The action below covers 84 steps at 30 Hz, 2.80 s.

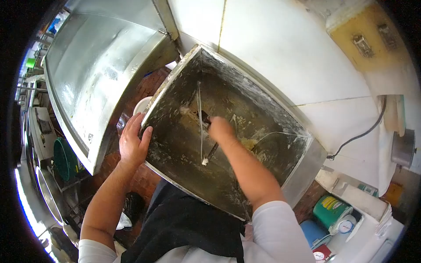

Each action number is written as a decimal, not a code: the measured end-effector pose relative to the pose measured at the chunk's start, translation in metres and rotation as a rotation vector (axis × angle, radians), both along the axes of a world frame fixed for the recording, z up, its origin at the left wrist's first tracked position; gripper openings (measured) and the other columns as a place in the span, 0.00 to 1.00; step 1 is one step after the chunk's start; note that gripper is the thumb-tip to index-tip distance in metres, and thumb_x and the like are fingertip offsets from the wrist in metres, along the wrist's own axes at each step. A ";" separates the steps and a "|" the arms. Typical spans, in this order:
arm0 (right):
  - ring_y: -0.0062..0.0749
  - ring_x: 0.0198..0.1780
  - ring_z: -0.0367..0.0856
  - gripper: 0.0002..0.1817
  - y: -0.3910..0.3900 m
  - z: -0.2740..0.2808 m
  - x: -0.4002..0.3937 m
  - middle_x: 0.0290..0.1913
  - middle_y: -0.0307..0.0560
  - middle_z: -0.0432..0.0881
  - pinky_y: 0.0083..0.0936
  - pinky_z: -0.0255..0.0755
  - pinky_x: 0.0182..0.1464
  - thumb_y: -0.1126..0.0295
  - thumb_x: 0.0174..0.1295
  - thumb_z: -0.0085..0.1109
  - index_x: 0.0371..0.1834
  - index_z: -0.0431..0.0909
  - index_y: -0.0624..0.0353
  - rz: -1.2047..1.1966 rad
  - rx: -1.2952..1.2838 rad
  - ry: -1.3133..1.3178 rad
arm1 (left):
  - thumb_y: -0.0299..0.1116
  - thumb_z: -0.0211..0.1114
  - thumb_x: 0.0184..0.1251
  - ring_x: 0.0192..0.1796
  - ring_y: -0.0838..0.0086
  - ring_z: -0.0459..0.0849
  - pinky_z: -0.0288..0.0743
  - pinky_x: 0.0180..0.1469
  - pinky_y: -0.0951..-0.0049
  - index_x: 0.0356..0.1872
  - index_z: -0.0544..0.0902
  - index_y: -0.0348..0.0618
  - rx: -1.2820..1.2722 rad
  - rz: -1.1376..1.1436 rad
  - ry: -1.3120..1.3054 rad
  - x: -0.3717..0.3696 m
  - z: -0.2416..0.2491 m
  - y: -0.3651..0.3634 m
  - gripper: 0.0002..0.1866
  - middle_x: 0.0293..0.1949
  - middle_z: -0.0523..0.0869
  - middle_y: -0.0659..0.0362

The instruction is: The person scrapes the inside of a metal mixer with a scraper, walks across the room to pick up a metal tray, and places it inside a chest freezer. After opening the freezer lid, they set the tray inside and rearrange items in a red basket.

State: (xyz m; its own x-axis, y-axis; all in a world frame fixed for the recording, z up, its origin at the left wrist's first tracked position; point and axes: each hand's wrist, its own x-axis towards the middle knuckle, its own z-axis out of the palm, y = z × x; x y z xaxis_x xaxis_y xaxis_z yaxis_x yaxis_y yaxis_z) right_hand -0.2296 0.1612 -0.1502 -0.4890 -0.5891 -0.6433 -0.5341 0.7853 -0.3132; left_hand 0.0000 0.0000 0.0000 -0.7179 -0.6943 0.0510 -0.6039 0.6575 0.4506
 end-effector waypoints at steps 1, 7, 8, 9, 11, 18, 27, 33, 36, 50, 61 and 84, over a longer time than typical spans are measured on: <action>0.48 0.56 0.83 0.27 0.001 -0.018 -0.011 0.56 0.59 0.83 0.41 0.74 0.61 0.68 0.59 0.64 0.65 0.78 0.46 -0.105 -0.240 -0.065 | 0.39 0.65 0.66 0.65 0.51 0.75 0.68 0.66 0.57 0.60 0.78 0.39 -0.021 0.008 0.015 -0.001 -0.001 -0.005 0.24 0.62 0.78 0.43; 0.48 0.54 0.84 0.24 0.005 -0.002 -0.007 0.53 0.54 0.84 0.43 0.77 0.53 0.66 0.64 0.59 0.65 0.77 0.43 0.139 -0.003 0.010 | 0.39 0.65 0.66 0.62 0.50 0.78 0.71 0.63 0.57 0.57 0.79 0.37 0.014 0.000 0.017 -0.001 0.002 0.005 0.22 0.59 0.80 0.44; 0.48 0.53 0.84 0.25 -0.002 0.009 -0.004 0.53 0.53 0.84 0.44 0.77 0.53 0.66 0.63 0.60 0.66 0.77 0.43 0.069 -0.041 -0.004 | 0.39 0.65 0.66 0.61 0.50 0.78 0.72 0.62 0.58 0.57 0.79 0.37 0.002 -0.008 0.023 -0.003 -0.001 0.004 0.22 0.59 0.80 0.44; 0.48 0.52 0.84 0.26 -0.004 0.017 -0.001 0.54 0.52 0.84 0.44 0.77 0.53 0.66 0.62 0.61 0.66 0.77 0.42 0.000 -0.075 -0.024 | 0.39 0.65 0.66 0.61 0.50 0.78 0.72 0.62 0.58 0.57 0.79 0.37 0.003 -0.012 0.023 -0.003 -0.002 0.004 0.22 0.59 0.80 0.44; 0.48 0.50 0.84 0.24 -0.001 0.016 -0.006 0.53 0.51 0.84 0.44 0.77 0.53 0.65 0.62 0.61 0.64 0.78 0.43 -0.067 -0.120 -0.081 | 0.39 0.65 0.66 0.61 0.50 0.78 0.72 0.63 0.58 0.57 0.79 0.37 -0.009 -0.015 0.027 -0.002 -0.002 0.003 0.22 0.59 0.80 0.44; 0.42 0.50 0.85 0.23 0.088 0.035 -0.067 0.53 0.50 0.86 0.34 0.76 0.53 0.63 0.62 0.64 0.61 0.79 0.51 0.024 -0.261 -0.212 | 0.41 0.61 0.69 0.65 0.50 0.75 0.67 0.67 0.58 0.61 0.77 0.38 0.060 -0.006 -0.025 -0.001 0.002 0.002 0.24 0.62 0.78 0.44; 0.30 0.47 0.83 0.27 0.009 -0.009 -0.059 0.52 0.48 0.87 0.29 0.75 0.50 0.61 0.62 0.66 0.65 0.77 0.54 -0.167 -0.278 -0.504 | 0.40 0.61 0.69 0.65 0.49 0.76 0.69 0.66 0.57 0.62 0.77 0.38 0.047 -0.034 -0.040 0.000 0.005 0.003 0.24 0.62 0.78 0.43; 0.44 0.44 0.84 0.21 0.056 0.016 -0.063 0.47 0.54 0.85 0.39 0.78 0.48 0.63 0.64 0.60 0.62 0.80 0.49 -0.067 -0.282 -0.106 | 0.39 0.64 0.66 0.62 0.51 0.78 0.71 0.63 0.58 0.57 0.79 0.37 0.044 -0.005 0.025 -0.002 0.004 0.005 0.22 0.59 0.80 0.45; 0.55 0.43 0.83 0.22 0.090 0.077 -0.036 0.47 0.55 0.81 0.47 0.78 0.48 0.62 0.66 0.56 0.65 0.76 0.45 0.196 -0.128 0.164 | 0.39 0.65 0.65 0.62 0.50 0.78 0.71 0.63 0.58 0.57 0.79 0.37 0.029 -0.002 0.026 -0.001 0.002 0.005 0.23 0.59 0.80 0.44; 0.58 0.47 0.82 0.22 0.028 0.008 0.037 0.49 0.61 0.81 0.47 0.77 0.47 0.65 0.65 0.56 0.63 0.77 0.50 -0.073 -0.289 0.017 | 0.39 0.63 0.67 0.63 0.50 0.77 0.70 0.65 0.58 0.60 0.78 0.38 0.076 -0.002 0.029 0.000 0.003 0.003 0.23 0.61 0.79 0.44; 0.46 0.37 0.85 0.23 0.042 0.002 0.033 0.49 0.54 0.84 0.37 0.77 0.38 0.62 0.67 0.58 0.66 0.76 0.51 -0.134 -0.233 -0.123 | 0.39 0.63 0.67 0.63 0.50 0.78 0.71 0.64 0.58 0.59 0.78 0.37 0.051 -0.004 0.016 0.002 0.004 0.004 0.23 0.60 0.79 0.44; 0.54 0.42 0.83 0.24 0.011 0.031 0.051 0.48 0.53 0.81 0.47 0.78 0.43 0.67 0.62 0.58 0.64 0.76 0.46 -0.033 0.000 0.087 | 0.39 0.67 0.63 0.58 0.52 0.81 0.74 0.59 0.58 0.54 0.81 0.37 0.038 0.012 0.112 0.003 0.000 0.004 0.21 0.55 0.83 0.47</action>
